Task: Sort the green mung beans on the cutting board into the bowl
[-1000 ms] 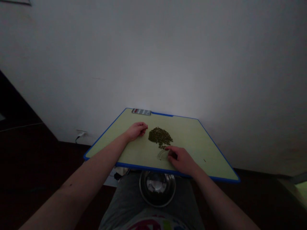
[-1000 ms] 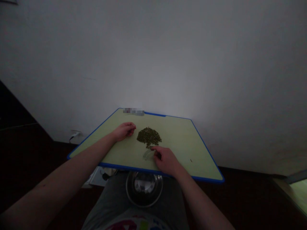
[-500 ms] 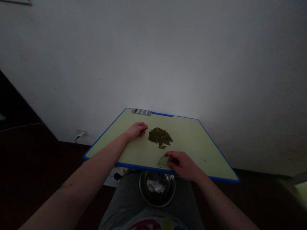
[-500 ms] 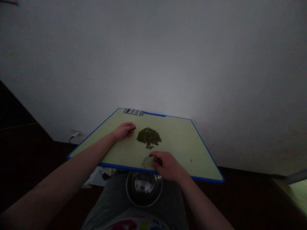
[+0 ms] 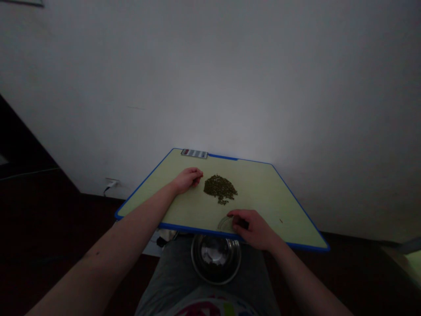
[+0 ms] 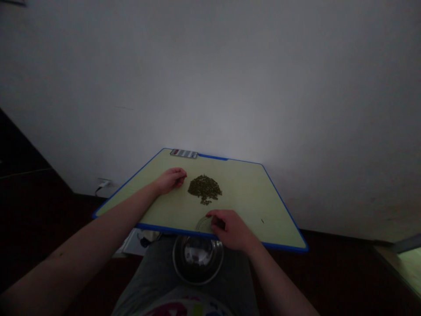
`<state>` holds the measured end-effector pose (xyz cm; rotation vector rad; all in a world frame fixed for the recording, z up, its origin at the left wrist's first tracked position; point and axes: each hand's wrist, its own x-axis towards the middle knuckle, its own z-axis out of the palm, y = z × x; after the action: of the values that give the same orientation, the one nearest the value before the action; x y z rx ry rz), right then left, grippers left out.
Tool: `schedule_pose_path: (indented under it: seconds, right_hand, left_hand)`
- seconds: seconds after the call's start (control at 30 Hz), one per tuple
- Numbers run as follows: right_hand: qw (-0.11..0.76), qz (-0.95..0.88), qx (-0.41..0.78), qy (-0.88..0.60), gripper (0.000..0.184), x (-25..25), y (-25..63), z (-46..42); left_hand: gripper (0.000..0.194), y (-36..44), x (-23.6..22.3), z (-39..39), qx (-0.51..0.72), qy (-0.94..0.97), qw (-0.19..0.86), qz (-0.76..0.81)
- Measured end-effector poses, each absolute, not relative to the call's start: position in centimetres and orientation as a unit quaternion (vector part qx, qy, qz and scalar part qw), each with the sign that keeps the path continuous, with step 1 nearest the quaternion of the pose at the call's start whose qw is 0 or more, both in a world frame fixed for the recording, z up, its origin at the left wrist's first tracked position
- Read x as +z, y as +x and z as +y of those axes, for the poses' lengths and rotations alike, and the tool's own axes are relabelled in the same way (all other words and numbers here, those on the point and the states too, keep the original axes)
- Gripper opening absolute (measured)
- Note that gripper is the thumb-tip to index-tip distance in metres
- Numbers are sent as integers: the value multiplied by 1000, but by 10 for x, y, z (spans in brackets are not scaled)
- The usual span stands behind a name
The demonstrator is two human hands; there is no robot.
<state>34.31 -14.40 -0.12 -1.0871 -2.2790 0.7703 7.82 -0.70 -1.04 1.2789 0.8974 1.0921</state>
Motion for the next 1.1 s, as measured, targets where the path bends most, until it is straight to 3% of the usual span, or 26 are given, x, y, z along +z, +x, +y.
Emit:
schedule_pose_path:
  seconds: [0.43,0.67,1.1]
  right_hand:
    - [239,-836,277,-409,33,0,344,-145]
    - [246,-802,173,-516,34,1,359,-128]
    - [253,-781,123,-557,36,-2,348,-111]
  left_hand:
    - [15,79,-11,-7,477,548,571,382]
    - [15,78,-12,-6,470,547,577,384]
    - [18,78,-15,-4,473,552,574,377]
